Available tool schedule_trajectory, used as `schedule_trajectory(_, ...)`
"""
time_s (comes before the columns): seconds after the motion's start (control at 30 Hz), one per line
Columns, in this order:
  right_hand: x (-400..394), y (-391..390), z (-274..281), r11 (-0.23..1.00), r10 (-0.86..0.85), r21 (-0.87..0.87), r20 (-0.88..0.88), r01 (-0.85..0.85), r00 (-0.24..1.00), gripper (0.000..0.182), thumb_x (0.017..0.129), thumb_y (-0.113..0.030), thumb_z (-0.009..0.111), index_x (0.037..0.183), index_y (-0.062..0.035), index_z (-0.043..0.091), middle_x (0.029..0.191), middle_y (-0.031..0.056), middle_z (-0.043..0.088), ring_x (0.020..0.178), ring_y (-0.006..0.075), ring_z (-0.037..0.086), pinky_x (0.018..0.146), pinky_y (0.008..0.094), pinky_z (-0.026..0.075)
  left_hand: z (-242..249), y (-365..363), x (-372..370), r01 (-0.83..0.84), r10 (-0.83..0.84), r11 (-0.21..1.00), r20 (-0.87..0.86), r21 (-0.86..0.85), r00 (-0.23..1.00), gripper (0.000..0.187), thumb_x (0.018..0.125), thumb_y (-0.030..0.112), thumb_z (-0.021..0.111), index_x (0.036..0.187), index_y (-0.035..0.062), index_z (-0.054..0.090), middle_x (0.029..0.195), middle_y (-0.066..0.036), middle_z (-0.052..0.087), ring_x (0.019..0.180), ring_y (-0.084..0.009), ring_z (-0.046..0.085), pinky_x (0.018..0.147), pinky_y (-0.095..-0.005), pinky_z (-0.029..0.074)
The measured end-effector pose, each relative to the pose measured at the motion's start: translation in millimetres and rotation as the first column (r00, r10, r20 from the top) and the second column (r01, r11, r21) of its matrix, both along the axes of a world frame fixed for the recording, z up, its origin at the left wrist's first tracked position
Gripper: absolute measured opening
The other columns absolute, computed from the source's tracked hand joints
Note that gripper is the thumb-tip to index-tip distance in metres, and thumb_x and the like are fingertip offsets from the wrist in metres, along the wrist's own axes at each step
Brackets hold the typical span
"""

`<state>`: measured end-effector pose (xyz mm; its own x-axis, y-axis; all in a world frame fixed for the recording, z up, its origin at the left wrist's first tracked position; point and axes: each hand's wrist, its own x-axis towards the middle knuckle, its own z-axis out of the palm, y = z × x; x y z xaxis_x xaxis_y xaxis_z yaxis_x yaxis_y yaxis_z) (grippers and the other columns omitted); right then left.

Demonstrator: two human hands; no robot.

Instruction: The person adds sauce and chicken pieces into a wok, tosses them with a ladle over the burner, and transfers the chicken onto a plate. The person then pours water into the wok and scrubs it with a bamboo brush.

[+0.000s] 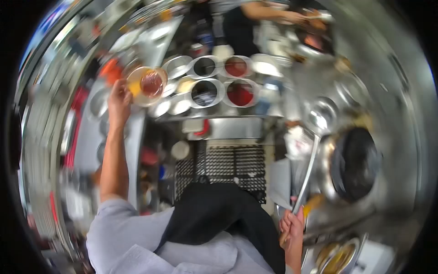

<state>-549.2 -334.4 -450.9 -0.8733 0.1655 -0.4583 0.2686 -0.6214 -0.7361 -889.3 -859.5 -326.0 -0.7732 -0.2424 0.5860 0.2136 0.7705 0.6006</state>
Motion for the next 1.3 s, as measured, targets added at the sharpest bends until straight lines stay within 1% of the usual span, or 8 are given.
schedule_trajectory(0.17, 45.5, 83.1, 30.1, 0.971, -0.098, 0.206, -0.119, 0.121, 0.988, 0.057, 0.095, -0.009, 0.054, 0.146, -0.0074, 0.028, 0.072, 0.0032, 0.047, 0.040, 0.0101, 0.039, 0.038, 0.0263, 0.039, 20.7, 281.5, -62.1, 0.448, -0.450, 0.887, 0.007, -0.115, 0.893, 0.022, 0.086, 0.011, 0.055, 0.105, 0.0040, 0.064, 0.081, -0.016, 0.067, 0.072, -0.0237, 0.066, 0.071, -0.0367, 0.052)
schedule_trajectory(0.3, 69.4, 122.0, 37.2, 0.931, -0.271, 0.226, -0.098, 0.286, 0.958, 0.057, 0.098, -0.008, 0.049, 0.148, -0.0089, 0.023, 0.079, 0.0039, 0.050, 0.044, 0.0105, 0.043, 0.042, 0.0279, 0.042, 31.1, 478.8, -69.7, 0.773, -0.720, 0.613, 0.287, -0.165, 0.632, 0.028, 0.085, 0.015, 0.055, 0.108, 0.0029, 0.065, 0.090, -0.022, 0.068, 0.086, -0.0356, 0.069, 0.077, -0.0391, 0.053)
schedule_trajectory(0.4, 71.4, 132.1, 38.9, 0.905, -0.384, 0.172, -0.066, 0.390, 0.921, 0.056, 0.098, -0.008, 0.048, 0.148, -0.0127, 0.024, 0.078, 0.0041, 0.050, 0.047, 0.0108, 0.045, 0.043, 0.0286, 0.043, 6.4, 603.9, -85.6, 0.822, -0.807, 0.351, 0.300, -0.449, 0.509, 0.035, 0.077, 0.011, 0.056, 0.110, 0.0042, 0.068, 0.103, -0.026, 0.067, 0.100, -0.0404, 0.065, 0.090, -0.0452, 0.051)
schedule_trajectory(0.5, 72.0, 142.6, 43.2, 0.888, -0.456, 0.035, -0.064, 0.459, 0.887, 0.058, 0.098, -0.007, 0.048, 0.149, -0.0185, 0.023, 0.078, 0.0043, 0.049, 0.049, 0.0110, 0.045, 0.045, 0.0282, 0.042, 7.4, 708.7, -45.9, 0.848, -0.733, 0.250, 0.482, -0.467, 0.481, 0.035, 0.078, 0.006, 0.056, 0.110, 0.0085, 0.070, 0.105, -0.024, 0.068, 0.102, -0.0385, 0.065, 0.091, -0.0456, 0.051)
schedule_trajectory(0.6, 72.2, 145.1, 51.6, 0.851, -0.519, -0.145, -0.083, 0.505, 0.851, 0.060, 0.098, -0.006, 0.048, 0.150, -0.0190, 0.023, 0.079, 0.0042, 0.048, 0.048, 0.0109, 0.044, 0.045, 0.0275, 0.041, -12.1, 797.3, -27.0, 0.760, -0.697, -0.011, 0.550, -0.650, 0.460, 0.035, 0.077, 0.005, 0.059, 0.109, 0.0106, 0.071, 0.107, -0.022, 0.069, 0.105, -0.0363, 0.066, 0.092, -0.0450, 0.052)
schedule_trajectory(0.7, 60.3, 142.5, 60.5, 0.825, -0.547, -0.218, -0.082, 0.521, 0.833, 0.060, 0.097, -0.006, 0.048, 0.151, -0.0192, 0.023, 0.079, 0.0038, 0.047, 0.048, 0.0103, 0.043, 0.045, 0.0271, 0.040, -4.2, 839.4, 18.1, 0.741, -0.681, -0.105, 0.591, -0.663, 0.433, 0.026, 0.090, 0.012, 0.051, 0.107, 0.0053, 0.070, 0.114, -0.021, 0.067, 0.108, -0.0385, 0.065, 0.090, -0.0467, 0.054)
schedule_trajectory(1.1, -7.8, 145.1, 54.1, 0.677, -0.690, -0.441, -0.102, 0.589, 0.717, 0.048, 0.098, -0.006, 0.048, 0.142, -0.0164, 0.034, 0.080, 0.0027, 0.049, 0.048, 0.0081, 0.041, 0.047, 0.0267, 0.039, -24.8, 944.1, 50.9, 0.528, -0.608, -0.424, 0.664, -0.736, 0.436, 0.031, 0.092, 0.015, 0.054, 0.118, 0.0097, 0.070, 0.123, -0.013, 0.066, 0.111, -0.0337, 0.065, 0.089, -0.0429, 0.056)
schedule_trajectory(1.3, -34.9, 151.9, 50.8, 0.612, -0.751, -0.459, -0.082, 0.644, 0.655, 0.046, 0.098, -0.006, 0.048, 0.141, -0.0179, 0.036, 0.079, 0.0026, 0.049, 0.049, 0.0080, 0.041, 0.048, 0.0267, 0.039, -40.1, 977.8, 45.2, 0.501, -0.703, -0.434, 0.629, -0.749, 0.332, 0.028, 0.090, 0.016, 0.053, 0.107, 0.0066, 0.072, 0.117, -0.017, 0.068, 0.107, -0.0355, 0.066, 0.088, -0.0453, 0.055)
